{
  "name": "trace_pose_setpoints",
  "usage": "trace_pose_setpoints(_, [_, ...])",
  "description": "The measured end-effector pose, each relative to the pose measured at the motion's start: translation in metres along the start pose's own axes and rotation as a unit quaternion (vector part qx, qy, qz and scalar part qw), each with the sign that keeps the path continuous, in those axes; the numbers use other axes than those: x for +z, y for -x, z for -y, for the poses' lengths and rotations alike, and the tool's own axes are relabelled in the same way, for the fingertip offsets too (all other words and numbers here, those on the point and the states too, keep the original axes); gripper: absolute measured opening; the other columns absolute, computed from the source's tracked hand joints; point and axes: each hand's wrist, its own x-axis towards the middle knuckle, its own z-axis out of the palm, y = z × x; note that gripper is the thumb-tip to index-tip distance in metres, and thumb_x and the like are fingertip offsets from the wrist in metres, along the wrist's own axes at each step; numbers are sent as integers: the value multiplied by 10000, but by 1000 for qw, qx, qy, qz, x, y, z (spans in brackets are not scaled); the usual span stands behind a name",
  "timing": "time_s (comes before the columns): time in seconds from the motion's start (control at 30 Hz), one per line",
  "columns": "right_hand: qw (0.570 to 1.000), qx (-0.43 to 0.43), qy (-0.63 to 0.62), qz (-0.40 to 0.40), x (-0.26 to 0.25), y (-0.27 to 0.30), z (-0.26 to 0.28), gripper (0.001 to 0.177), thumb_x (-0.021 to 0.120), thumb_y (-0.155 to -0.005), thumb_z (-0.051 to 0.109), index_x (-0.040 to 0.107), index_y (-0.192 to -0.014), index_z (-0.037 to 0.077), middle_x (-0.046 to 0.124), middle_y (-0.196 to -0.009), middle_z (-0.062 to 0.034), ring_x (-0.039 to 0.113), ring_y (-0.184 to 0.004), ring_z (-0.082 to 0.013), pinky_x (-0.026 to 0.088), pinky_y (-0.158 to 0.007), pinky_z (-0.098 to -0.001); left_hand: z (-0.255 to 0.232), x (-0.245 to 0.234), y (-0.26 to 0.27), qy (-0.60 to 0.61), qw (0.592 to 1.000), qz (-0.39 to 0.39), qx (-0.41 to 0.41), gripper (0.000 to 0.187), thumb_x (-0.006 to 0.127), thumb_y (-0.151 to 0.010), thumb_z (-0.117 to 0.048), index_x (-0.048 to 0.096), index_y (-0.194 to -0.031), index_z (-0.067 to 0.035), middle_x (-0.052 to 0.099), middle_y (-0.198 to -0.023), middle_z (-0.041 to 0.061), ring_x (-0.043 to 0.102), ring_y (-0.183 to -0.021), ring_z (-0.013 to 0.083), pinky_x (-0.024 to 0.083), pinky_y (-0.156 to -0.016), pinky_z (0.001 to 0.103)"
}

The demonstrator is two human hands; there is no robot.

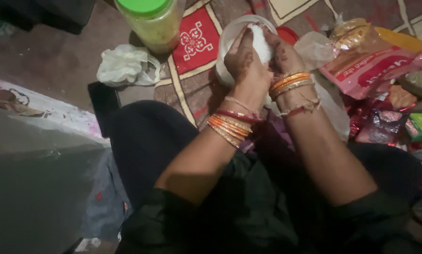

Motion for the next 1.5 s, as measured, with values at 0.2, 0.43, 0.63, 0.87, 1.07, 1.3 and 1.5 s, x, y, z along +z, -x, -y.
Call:
trace_pose_setpoints(0.2, [973,57,96,-200,17,-8,5,256,635,-981,201,681,-1131,-2,751,-1002,-158,727,-862,-294,622,-811,-409,6,-1,-19,-160,984,-75,-10,259,624,-927,-140,692,-1099,41,697,-935,157,659,-764,230,539,-682,323])
trace_pose_setpoints(0.43, [975,17,120,-184,-13,-29,5,177,624,-981,141,714,-1029,-4,753,-934,-121,707,-821,-253,593,-780,-361,9,6,-27,-165,981,-95,-42,219,601,-932,-195,662,-1017,-2,663,-869,117,627,-717,207,504,-646,315])
trace_pose_setpoints(0.63, [976,25,108,-187,-20,-33,1,136,626,-960,119,711,-950,14,730,-841,-112,686,-771,-250,579,-722,-368,5,10,-27,-154,981,-99,-63,210,582,-936,-242,636,-946,-38,633,-813,83,600,-677,188,475,-615,308])
trace_pose_setpoints(0.87, [992,-5,74,-100,4,-9,-2,269,548,-949,70,709,-1132,-43,783,-1043,-130,755,-945,-235,612,-861,-320,-15,15,-7,-119,985,-91,-86,233,559,-941,-296,606,-863,-81,598,-747,43,568,-631,165,440,-580,300])
trace_pose_setpoints(1.07, [995,-53,78,2,-28,-10,-2,159,588,-1041,35,639,-1181,-17,691,-1112,-121,684,-1011,-220,556,-914,-328,-27,30,32,-54,997,18,-52,261,538,-977,-275,574,-824,-67,577,-731,53,580,-635,190,483,-620,303])
trace_pose_setpoints(1.3, [973,-128,170,94,-19,66,13,210,582,-1161,52,558,-1322,-81,593,-1163,-112,586,-1107,-210,517,-1006,-331,-19,37,104,-103,984,123,77,243,514,-1069,-230,598,-951,-35,565,-849,41,569,-764,139,477,-709,258])
trace_pose_setpoints(1.5, [997,-76,32,8,-54,139,9,394,489,-1048,223,543,-1384,22,641,-1315,-152,647,-1159,-257,537,-1007,-356,15,16,162,-169,982,89,-10,299,503,-1048,-260,587,-890,-20,568,-799,59,569,-694,156,463,-616,254])
